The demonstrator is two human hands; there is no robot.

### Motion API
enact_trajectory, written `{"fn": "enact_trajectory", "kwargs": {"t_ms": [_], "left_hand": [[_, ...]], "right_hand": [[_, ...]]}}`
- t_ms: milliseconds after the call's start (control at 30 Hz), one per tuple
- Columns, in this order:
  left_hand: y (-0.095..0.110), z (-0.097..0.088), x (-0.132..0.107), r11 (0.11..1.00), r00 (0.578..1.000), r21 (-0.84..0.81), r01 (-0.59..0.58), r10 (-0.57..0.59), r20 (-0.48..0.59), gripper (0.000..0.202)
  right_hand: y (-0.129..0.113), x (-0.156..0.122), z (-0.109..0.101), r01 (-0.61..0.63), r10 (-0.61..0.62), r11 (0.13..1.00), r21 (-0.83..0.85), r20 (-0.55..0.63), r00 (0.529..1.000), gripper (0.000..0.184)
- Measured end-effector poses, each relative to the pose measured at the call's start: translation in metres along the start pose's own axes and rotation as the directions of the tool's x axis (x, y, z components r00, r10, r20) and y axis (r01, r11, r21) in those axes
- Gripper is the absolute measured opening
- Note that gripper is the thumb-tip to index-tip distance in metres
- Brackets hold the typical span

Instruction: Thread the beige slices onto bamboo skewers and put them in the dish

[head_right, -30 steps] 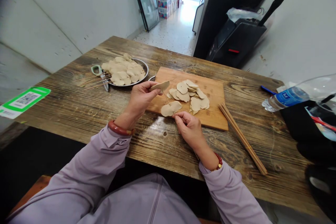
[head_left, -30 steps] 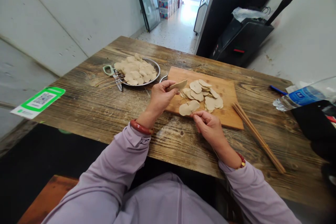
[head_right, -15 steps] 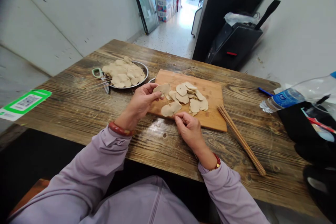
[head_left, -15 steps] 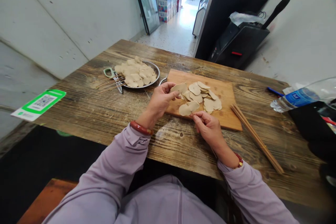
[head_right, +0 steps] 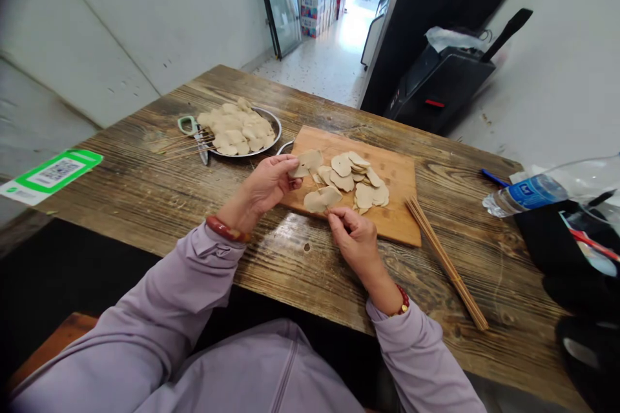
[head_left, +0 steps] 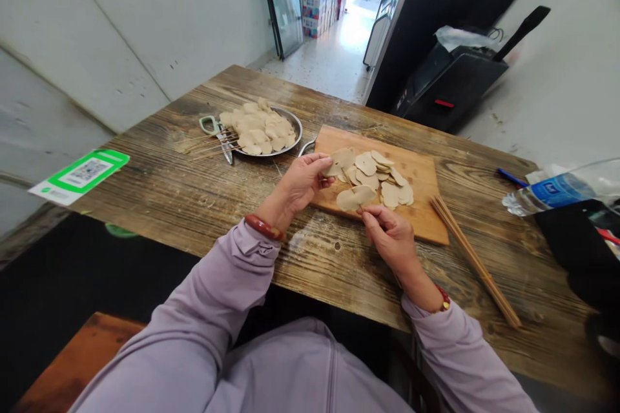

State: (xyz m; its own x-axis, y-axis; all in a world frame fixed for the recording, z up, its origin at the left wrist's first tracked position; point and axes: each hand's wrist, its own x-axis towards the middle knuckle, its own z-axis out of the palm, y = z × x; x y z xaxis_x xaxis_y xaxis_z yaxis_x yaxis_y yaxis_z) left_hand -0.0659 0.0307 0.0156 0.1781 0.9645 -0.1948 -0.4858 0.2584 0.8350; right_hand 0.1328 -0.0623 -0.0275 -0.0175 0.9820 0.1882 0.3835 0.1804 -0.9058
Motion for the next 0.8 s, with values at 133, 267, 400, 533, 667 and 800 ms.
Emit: {"fn": "enact_trajectory", "kwargs": {"t_ms": [133, 267, 400, 533, 667, 800], "left_hand": [[0.0013, 0.0001, -0.0017, 1.0, 1.0, -0.008, 0.01, -0.011, -0.008, 0.02], [0.0027, 0.0015, -0.0033, 1.0, 1.0, 0.007, 0.0, 0.0, -0.026, 0.017], [0.0026, 0.0026, -0.0041, 1.0, 0.999, 0.018, -0.009, 0.009, -0.035, 0.014], [0.0014, 0.0025, -0.0041, 0.999, 1.0, 0.034, -0.011, 0.012, -0.024, 0.014], [0.0007, 0.002, -0.0041, 0.998, 0.999, 0.059, -0.035, 0.037, -0.025, 0.015], [0.0006, 0.0016, -0.0042, 0.997, 0.998, 0.059, -0.055, 0.058, -0.034, 0.017]], "right_hand": [[0.0007, -0.0003, 0.0006, 0.011, -0.011, 1.0, -0.006, -0.006, 1.0, 0.023], [0.0003, -0.0007, 0.0014, 0.028, -0.028, 0.999, -0.02, -0.023, 0.999, 0.023], [-0.0009, -0.0011, 0.0012, 0.039, -0.041, 0.999, -0.037, -0.031, 0.999, 0.022], [-0.0021, -0.001, 0.0009, 0.061, -0.063, 0.996, -0.061, -0.03, 0.998, 0.021], [-0.001, -0.001, 0.0022, 0.063, -0.065, 0.995, -0.072, -0.034, 0.997, 0.021], [0.001, -0.0012, 0.0039, 0.069, -0.073, 0.994, -0.08, -0.046, 0.996, 0.022]]}}
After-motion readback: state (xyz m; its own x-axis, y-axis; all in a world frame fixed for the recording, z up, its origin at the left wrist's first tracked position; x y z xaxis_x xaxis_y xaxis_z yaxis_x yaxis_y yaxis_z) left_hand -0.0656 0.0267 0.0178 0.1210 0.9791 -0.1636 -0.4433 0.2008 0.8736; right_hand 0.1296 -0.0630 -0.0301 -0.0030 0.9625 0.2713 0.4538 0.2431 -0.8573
